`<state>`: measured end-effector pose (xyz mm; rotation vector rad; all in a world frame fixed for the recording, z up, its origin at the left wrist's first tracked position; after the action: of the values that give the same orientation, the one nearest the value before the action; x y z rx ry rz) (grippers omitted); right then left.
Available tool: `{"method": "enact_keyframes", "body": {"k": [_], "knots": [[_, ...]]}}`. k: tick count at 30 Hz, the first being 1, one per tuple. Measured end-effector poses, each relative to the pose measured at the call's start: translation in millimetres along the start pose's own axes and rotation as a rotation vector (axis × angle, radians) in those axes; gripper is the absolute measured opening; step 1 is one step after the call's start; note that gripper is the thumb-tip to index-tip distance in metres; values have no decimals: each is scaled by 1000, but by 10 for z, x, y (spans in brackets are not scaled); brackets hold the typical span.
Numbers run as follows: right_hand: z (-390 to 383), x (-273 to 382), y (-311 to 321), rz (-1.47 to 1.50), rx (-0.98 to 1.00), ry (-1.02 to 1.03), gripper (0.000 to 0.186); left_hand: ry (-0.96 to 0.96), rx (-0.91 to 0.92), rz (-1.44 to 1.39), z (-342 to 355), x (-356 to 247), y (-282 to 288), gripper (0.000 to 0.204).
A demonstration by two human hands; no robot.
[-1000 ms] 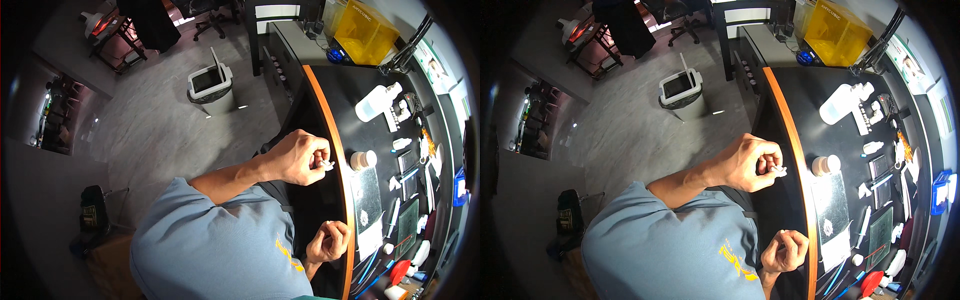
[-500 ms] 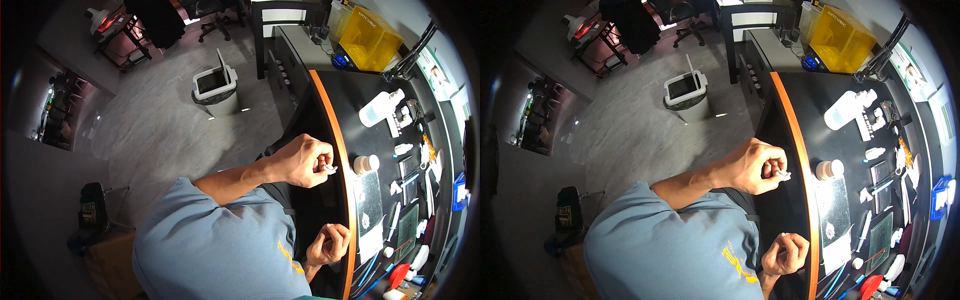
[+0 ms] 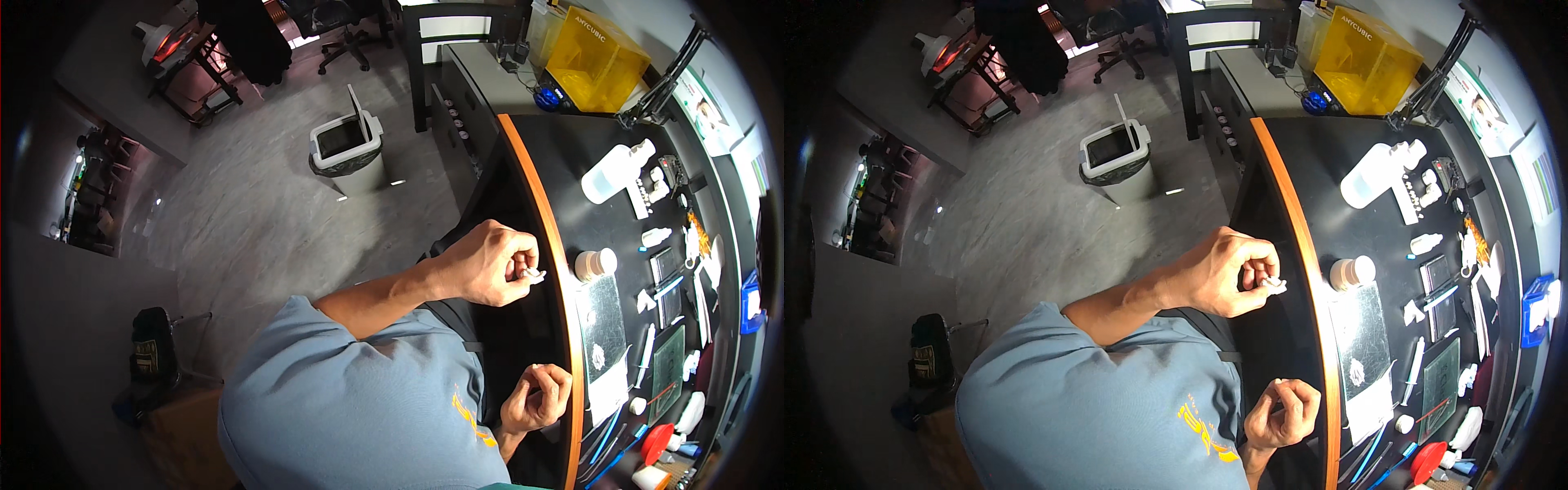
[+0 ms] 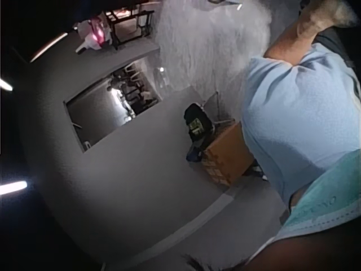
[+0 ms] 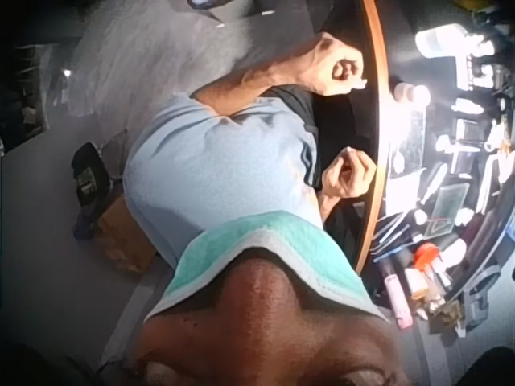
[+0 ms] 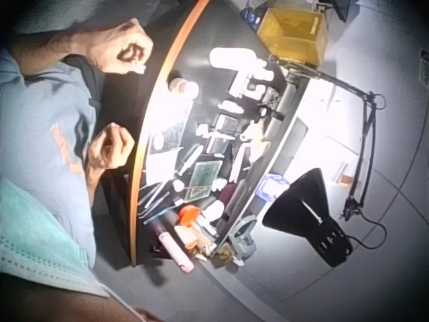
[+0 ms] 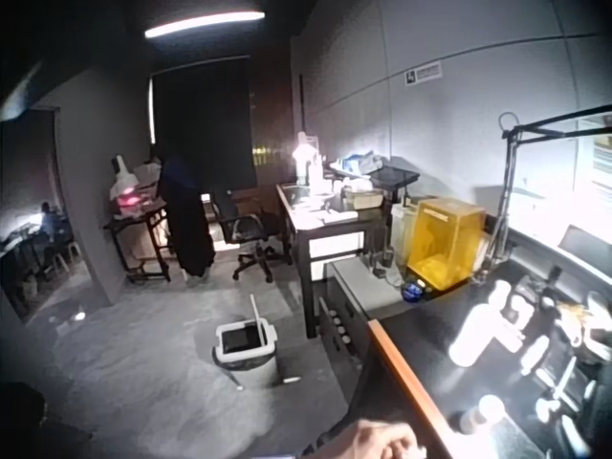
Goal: The technician mixes dental porcelain powder and liquid, applies it to a dental prosthesis, and places it into a porcelain furnace.
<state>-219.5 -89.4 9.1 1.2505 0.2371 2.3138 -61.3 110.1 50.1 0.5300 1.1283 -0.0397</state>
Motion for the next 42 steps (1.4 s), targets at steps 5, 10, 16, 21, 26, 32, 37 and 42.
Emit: {"method": "enact_keyframes", "body": {"k": [5, 10, 16, 21, 26, 32, 37, 42], "knots": [[11, 6, -7, -13, 3, -2, 29, 11, 7, -2, 20, -25, 4, 13], [-13, -34, 0, 4, -7, -12, 29, 6, 8, -5, 33, -9, -15, 12], [-2, -15, -5, -30, -11, 25, 29, -3, 20, -8, 45, 13, -47, 13], [-10, -22, -14, -15, -11, 26, 28, -18, 20, -1, 49, -8, -39, 13], [-11, -18, -11, -7, -5, 27, 28, -22, 10, -8, 44, 0, -46, 12], [16, -12, -54, -15, 10, 30, 28, 6, 49, 12, 46, 38, -22, 11], [127, -68, -193, -5, 83, -17, 26, -25, 11, -15, 91, 117, 101, 11], [451, -229, -629, 41, 372, -126, 14, -13, -27, -45, 214, 361, 421, 10]]}}
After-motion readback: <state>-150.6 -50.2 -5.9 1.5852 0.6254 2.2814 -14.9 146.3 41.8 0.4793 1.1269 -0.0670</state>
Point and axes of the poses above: each hand's wrist, its own z-axis towards the middle knuckle, its own y-axis out of the back of the hand, x = y × z, the point moved 6 cm from there along z, towards the middle knuckle, and after that the axes turned 4 degrees about x, right-handed, at the moved point
